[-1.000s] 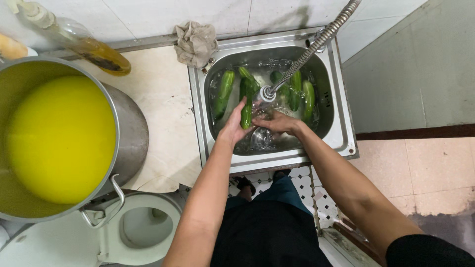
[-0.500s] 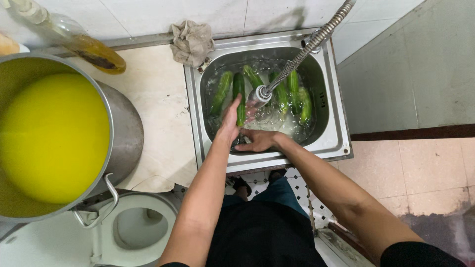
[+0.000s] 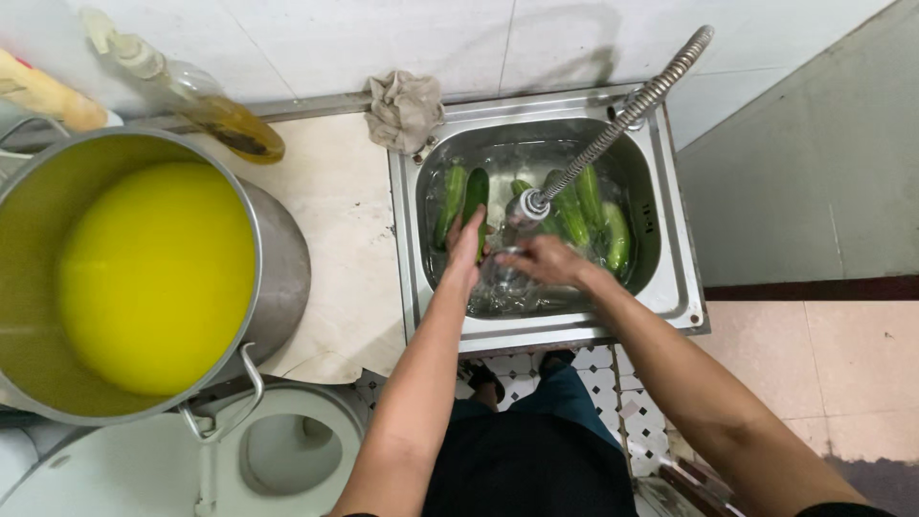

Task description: The person retrieves cucumbers from a refrigerator, washes them under running water in a sink, and places them on a food preparation counter. The person then moves to a separate station and separates pomegranate seeds from the rind by hand into a bowl.

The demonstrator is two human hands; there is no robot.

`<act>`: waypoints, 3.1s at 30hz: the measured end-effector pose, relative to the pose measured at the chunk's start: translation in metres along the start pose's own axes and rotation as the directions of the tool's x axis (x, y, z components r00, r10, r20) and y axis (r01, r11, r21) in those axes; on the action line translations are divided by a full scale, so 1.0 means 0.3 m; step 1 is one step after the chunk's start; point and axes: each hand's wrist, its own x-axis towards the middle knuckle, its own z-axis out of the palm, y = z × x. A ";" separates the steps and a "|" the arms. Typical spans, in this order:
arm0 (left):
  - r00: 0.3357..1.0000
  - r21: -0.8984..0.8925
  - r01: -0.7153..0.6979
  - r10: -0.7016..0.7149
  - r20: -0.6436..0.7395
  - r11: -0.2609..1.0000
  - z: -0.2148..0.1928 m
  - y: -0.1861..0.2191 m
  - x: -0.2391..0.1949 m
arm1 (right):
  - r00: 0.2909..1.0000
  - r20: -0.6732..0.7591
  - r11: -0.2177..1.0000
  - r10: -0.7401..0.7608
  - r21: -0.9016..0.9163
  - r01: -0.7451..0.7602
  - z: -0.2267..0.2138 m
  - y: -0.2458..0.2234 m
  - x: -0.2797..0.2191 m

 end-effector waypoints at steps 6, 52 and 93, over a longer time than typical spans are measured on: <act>0.998 -0.067 0.063 -0.061 0.028 0.996 0.009 0.032 -0.023 | 0.814 -0.530 0.803 0.240 0.579 0.140 -0.237 0.040 0.018; 0.933 0.073 0.173 -0.187 0.308 0.982 0.040 -0.013 -0.009 | 0.185 -0.939 0.957 -0.291 -0.281 0.078 -0.239 -0.019 -0.065; 0.969 -0.227 0.154 -0.101 0.227 0.962 0.056 -0.179 0.185 | 0.806 -0.591 0.985 0.029 0.155 0.078 0.209 -0.031 0.171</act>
